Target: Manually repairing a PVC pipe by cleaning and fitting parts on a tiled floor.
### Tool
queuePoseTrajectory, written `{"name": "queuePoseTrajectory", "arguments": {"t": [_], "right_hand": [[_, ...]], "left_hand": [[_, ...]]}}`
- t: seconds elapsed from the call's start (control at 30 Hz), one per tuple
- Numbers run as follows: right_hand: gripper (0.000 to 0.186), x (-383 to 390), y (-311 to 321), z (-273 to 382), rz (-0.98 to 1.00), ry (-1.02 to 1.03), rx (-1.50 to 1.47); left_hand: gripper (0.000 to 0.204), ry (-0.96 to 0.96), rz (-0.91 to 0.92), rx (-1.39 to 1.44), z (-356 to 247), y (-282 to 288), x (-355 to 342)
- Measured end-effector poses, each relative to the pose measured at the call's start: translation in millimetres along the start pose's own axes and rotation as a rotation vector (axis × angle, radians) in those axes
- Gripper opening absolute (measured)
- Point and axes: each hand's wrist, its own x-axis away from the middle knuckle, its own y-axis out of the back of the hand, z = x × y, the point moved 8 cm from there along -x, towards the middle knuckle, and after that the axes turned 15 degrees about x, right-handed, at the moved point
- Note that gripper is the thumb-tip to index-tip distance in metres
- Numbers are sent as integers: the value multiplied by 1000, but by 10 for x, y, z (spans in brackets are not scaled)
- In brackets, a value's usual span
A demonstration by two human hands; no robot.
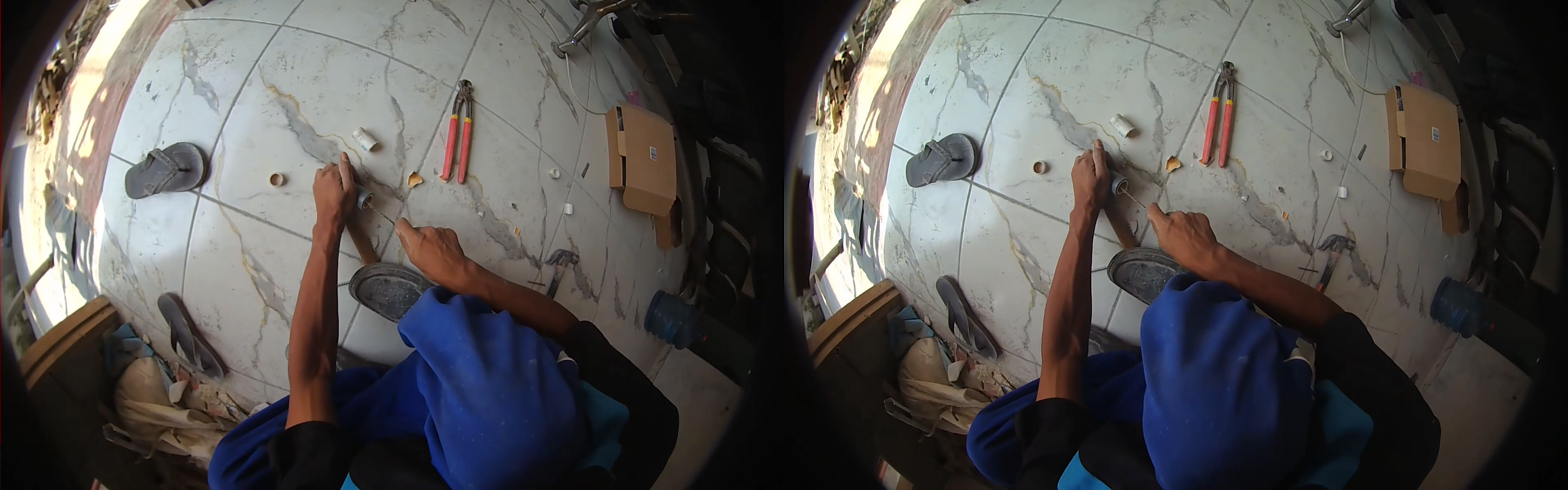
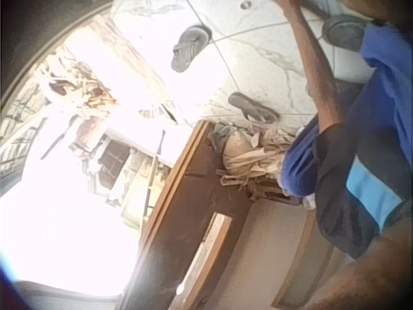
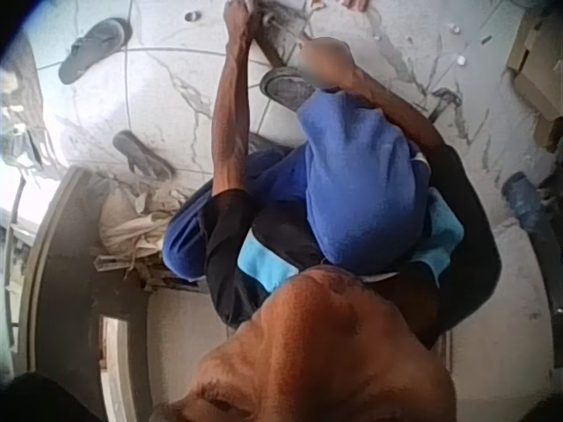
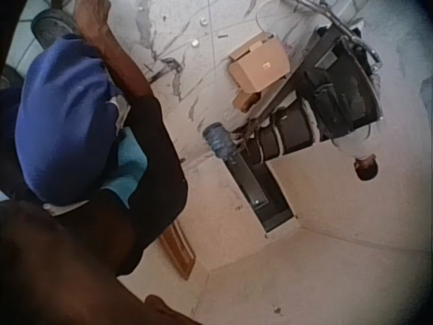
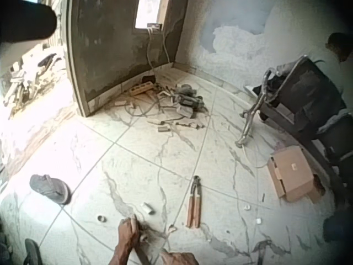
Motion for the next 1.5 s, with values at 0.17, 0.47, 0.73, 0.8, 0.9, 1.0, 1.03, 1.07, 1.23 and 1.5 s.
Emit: {"name": "queuePoseTrajectory", "arguments": {"t": [0.17,0.47,0.73,0.8,0.9,1.0,1.03,1.07,1.23,1.5], "right_hand": [[17,-157,-75,26,8,13,79],[18,-170,-122,177,1,82,212],[21,-228,-90,192,-3,62,182],[20,-242,-104,210,20,30,225],[18,-397,-32,294,-25,69,211],[15,-160,-115,168,101,-1,171],[15,-222,-116,186,101,3,175],[15,-340,-76,233,49,18,175],[13,-223,-49,213,75,35,165],[13,-319,-90,237,53,36,175]], "left_hand": [[49,-77,79,-12,-68,-91,-13],[44,-109,106,-41,-48,-110,-29],[43,-114,139,-27,-79,-124,-9],[43,-93,131,-59,11,-122,-75],[45,-94,156,-84,7,-91,-63],[45,-87,140,-39,-59,-144,16],[45,-92,171,-58,-9,-180,12],[45,-90,165,-56,30,-148,-39],[45,-96,125,-79,-39,-134,36],[48,-76,137,-20,4,-67,4]]}}
